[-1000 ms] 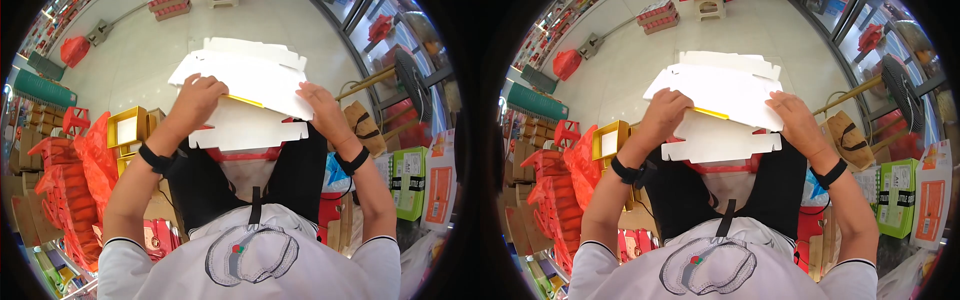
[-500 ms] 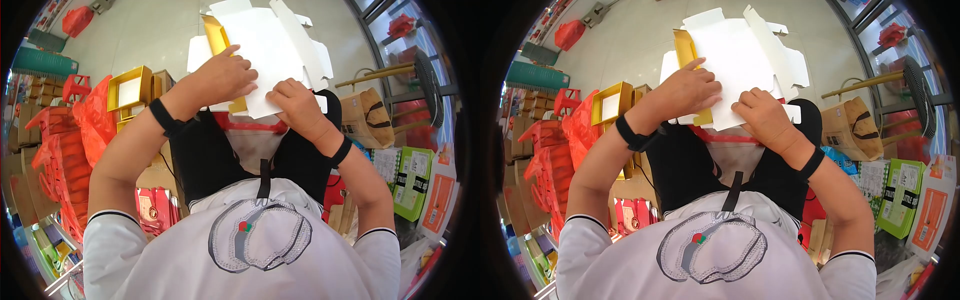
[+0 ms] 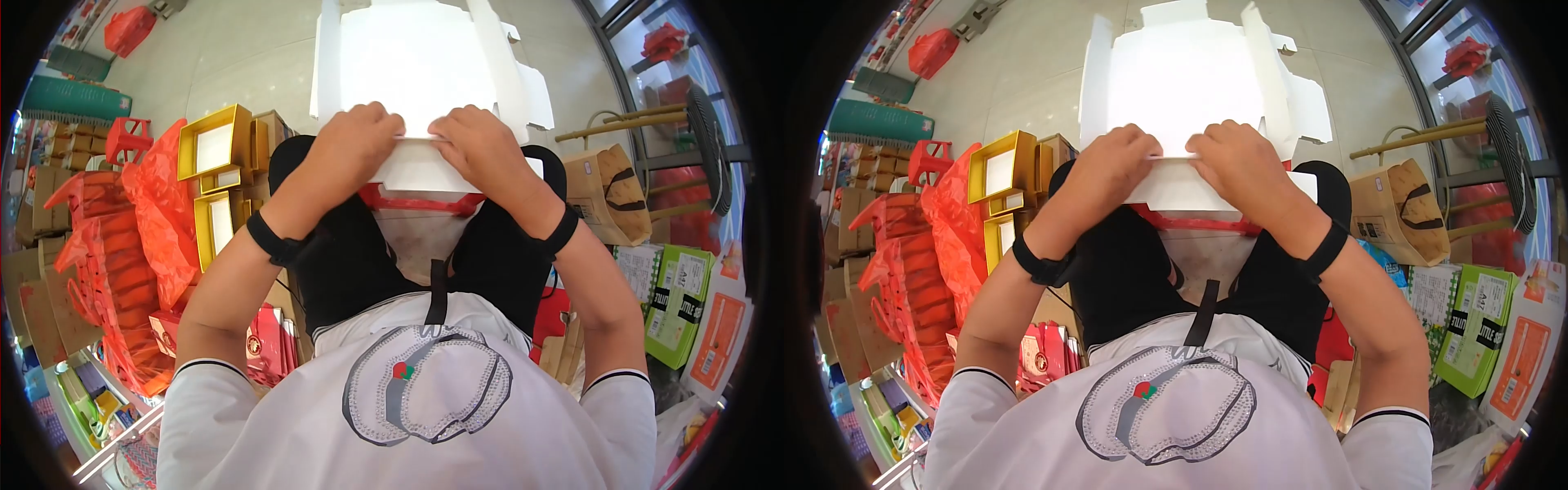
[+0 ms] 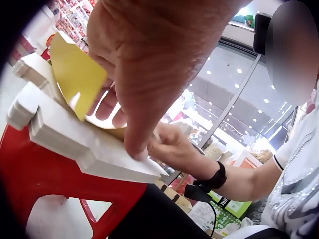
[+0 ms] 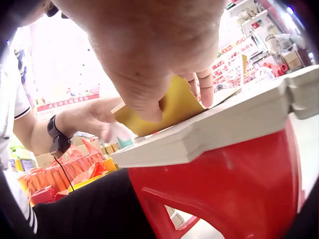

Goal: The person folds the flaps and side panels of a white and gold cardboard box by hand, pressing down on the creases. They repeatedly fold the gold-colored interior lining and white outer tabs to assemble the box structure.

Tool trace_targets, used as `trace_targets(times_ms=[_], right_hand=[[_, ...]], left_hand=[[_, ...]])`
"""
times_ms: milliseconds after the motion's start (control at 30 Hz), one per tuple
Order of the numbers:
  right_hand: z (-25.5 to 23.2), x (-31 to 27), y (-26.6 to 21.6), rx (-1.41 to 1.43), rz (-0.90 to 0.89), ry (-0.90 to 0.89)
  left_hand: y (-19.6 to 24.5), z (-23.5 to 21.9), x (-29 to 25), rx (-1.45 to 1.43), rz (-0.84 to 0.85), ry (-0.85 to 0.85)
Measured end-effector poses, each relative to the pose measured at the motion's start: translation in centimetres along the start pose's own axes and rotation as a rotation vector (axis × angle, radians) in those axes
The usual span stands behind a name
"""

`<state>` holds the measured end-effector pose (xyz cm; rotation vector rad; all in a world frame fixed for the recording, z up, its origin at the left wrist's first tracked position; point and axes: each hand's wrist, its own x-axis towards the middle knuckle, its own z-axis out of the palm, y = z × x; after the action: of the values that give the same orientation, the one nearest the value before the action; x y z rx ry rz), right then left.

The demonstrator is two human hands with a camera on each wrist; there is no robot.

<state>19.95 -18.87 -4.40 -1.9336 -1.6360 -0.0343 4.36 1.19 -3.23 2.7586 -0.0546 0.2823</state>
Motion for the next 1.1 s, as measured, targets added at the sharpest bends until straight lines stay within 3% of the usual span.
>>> trace_targets(times_ms=[167,300,400,567,700,800,900,1100], right_hand=[[-0.7,1.3,1.4,0.357,0.247,-0.111],[-1.8,2.1,1.3,0.342,0.377,-0.16],[-1.8,2.4,1.6,0.282,0.417,-0.156],[-0.9,2.4,2.9,0.204,0.381,-0.091],[-1.1,3.0,3.4,0.166,0.414,-0.173],[-0.9,3.4,3.7,0.136,0.422,-0.191],[-0.4,3.3,4.0,0.106,0.413,-0.195],[-0.5,4.1,4.5,0.089,0.428,-0.263]], left_hand=[[-1.9,-0.7,1.1,-0.201,-0.152,-0.07],[-2.3,-0.6,2.1,-0.394,-0.398,-0.188],[-2.3,-0.5,2.1,-0.446,-0.451,-0.165],[-2.8,-0.5,2.6,-0.434,-0.463,-0.198],[-2.6,-0.8,3.3,-0.226,-0.426,-0.237],[-2.7,-0.2,3.5,-0.155,-0.387,-0.176],[-2.2,-0.6,4.0,-0.17,-0.446,-0.237],[-2.0,-0.5,4.3,-0.07,-0.401,-0.228]])
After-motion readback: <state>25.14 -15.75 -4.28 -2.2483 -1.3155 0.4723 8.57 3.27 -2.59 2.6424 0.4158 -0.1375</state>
